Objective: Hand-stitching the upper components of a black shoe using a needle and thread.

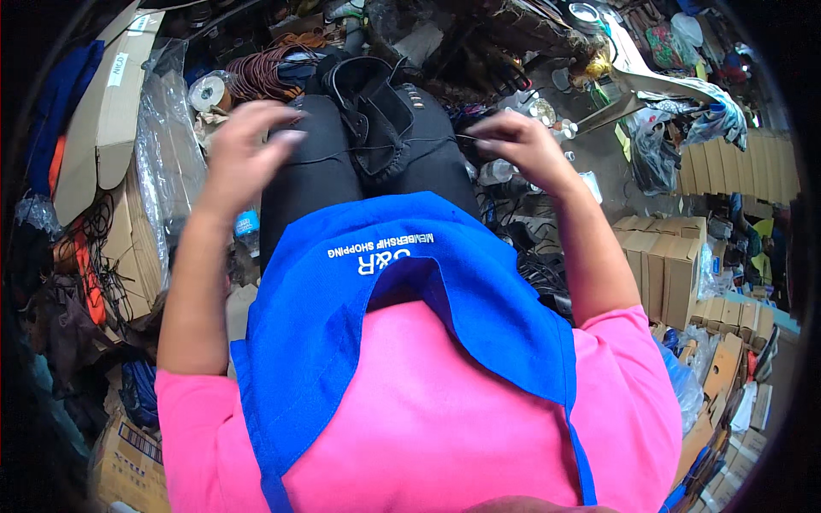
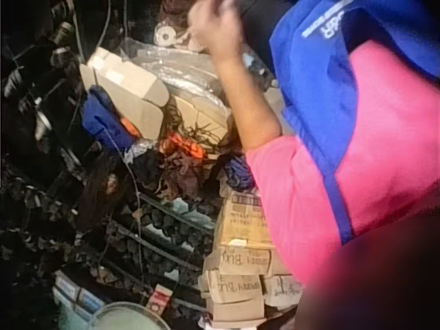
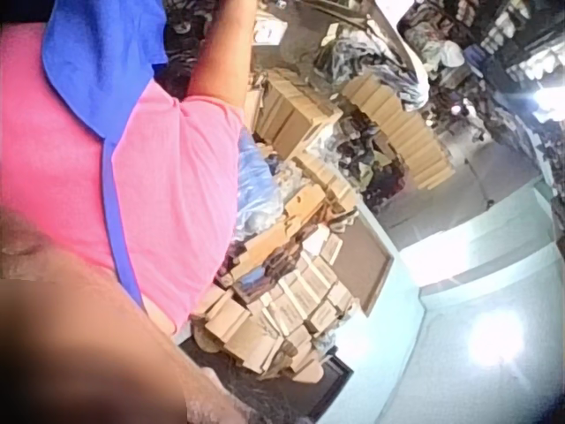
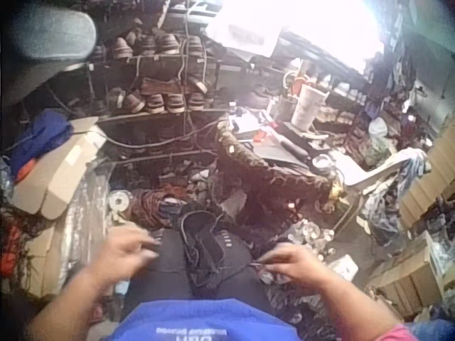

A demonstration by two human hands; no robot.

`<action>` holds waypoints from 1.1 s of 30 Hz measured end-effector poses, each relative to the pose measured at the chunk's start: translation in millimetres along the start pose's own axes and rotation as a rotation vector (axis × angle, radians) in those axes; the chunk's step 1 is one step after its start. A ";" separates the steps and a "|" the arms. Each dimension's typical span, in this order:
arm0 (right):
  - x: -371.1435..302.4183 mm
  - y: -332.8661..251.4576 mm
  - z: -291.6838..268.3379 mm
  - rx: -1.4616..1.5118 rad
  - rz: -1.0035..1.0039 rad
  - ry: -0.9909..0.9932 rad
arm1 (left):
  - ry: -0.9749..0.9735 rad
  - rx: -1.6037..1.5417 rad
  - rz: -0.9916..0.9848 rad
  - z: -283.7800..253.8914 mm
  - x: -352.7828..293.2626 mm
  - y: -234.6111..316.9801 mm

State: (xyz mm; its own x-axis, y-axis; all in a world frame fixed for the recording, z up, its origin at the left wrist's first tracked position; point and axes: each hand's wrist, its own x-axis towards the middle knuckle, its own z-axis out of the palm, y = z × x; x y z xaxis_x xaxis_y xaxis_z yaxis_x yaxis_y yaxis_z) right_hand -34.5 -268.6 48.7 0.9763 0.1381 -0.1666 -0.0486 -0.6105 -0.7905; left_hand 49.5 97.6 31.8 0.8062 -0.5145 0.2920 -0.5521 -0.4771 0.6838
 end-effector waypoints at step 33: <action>26.4 -23.5 48.1 -0.254 -0.449 -0.016 | -0.761 -0.459 -0.004 68.2 64.1 12.6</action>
State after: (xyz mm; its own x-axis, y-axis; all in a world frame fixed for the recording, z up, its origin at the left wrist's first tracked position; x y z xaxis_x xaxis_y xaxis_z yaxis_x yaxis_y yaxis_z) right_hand -17.7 -213.1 34.5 0.8856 0.4408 0.1462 0.4297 -0.6584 -0.6180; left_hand 79.8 9.9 13.6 0.3582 -0.9255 -0.1228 -0.2778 -0.2313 0.9324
